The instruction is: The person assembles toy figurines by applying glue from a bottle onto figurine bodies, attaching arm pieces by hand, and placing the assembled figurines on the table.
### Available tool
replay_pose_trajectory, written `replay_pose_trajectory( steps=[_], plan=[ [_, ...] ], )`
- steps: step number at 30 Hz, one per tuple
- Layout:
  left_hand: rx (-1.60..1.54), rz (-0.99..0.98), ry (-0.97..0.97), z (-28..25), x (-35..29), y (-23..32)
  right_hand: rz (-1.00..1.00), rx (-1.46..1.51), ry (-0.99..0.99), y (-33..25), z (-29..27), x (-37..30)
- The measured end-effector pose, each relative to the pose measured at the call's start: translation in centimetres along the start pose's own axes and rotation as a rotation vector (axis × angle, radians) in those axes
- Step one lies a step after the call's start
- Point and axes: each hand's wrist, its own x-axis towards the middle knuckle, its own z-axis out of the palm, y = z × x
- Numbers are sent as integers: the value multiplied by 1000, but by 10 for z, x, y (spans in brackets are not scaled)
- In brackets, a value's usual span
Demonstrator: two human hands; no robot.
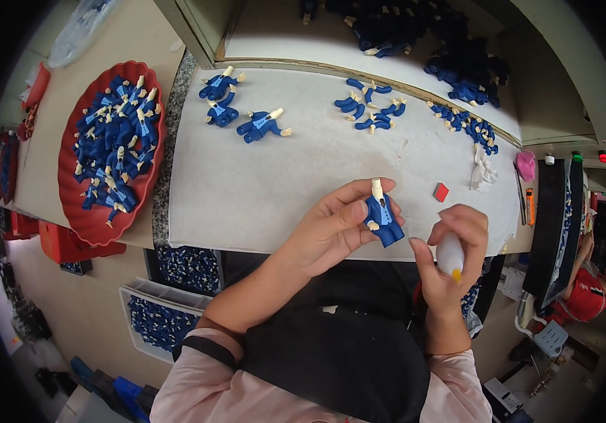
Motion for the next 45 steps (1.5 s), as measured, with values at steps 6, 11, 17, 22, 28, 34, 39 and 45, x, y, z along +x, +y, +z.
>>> replay_pose_trajectory(
  steps=[6,11,17,22,28,34,39,45],
  plan=[
    [-11,-21,29,-3,-1,-4,208,341,32,13,-4,-13],
    [15,-10,90,1,0,-6,311,549,61,14,-3,-17],
    [248,40,202,16,1,-11,240,269,-19,6,14,-10],
    [310,43,238,19,0,-13,226,180,25,5,20,-7],
    [352,47,255,21,1,-12,178,188,44,9,22,-8],
    [381,44,258,22,1,-12,227,172,36,6,21,-8],
    [348,52,233,19,0,-12,181,190,38,4,21,-11],
    [303,45,250,21,0,-11,233,217,-33,2,18,-11]
  ],
)
